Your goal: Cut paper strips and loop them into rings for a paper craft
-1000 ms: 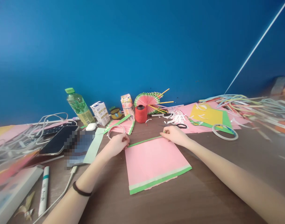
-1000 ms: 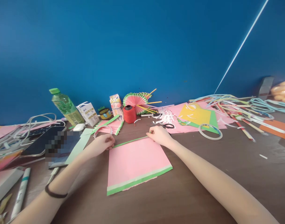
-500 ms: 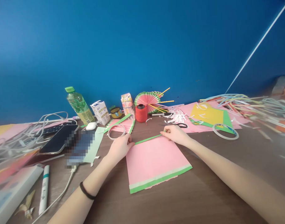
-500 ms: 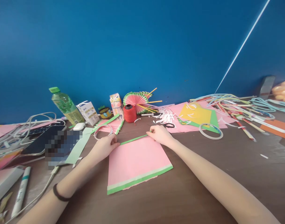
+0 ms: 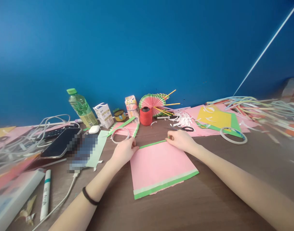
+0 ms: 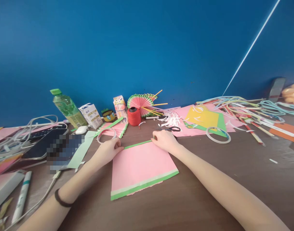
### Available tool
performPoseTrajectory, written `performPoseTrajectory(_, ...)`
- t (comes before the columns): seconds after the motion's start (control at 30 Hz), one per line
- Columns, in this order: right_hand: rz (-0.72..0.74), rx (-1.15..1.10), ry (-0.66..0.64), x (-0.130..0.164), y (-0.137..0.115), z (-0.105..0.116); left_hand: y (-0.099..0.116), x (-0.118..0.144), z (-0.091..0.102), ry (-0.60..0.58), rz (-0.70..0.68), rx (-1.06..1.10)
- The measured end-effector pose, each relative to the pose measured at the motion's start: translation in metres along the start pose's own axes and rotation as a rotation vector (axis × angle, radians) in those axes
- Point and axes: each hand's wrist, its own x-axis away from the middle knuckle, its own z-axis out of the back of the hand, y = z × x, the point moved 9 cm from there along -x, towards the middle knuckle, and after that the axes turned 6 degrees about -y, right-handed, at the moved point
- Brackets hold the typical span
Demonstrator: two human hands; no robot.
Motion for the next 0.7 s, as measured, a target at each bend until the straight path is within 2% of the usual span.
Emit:
performPoseTrajectory(0.27, 0.071, 0.082, -0.018, -0.0019, -0.0010, -0.0047, -0.0001, 0.0002, 0.0009, 0.018, -0.009, 0.013)
performPoseTrajectory(0.7, 0.023, 0.072, -0.017, -0.0015, -0.0015, -0.0039, -0.0005, 0.0003, 0.0004, 0.009, -0.009, 0.004)
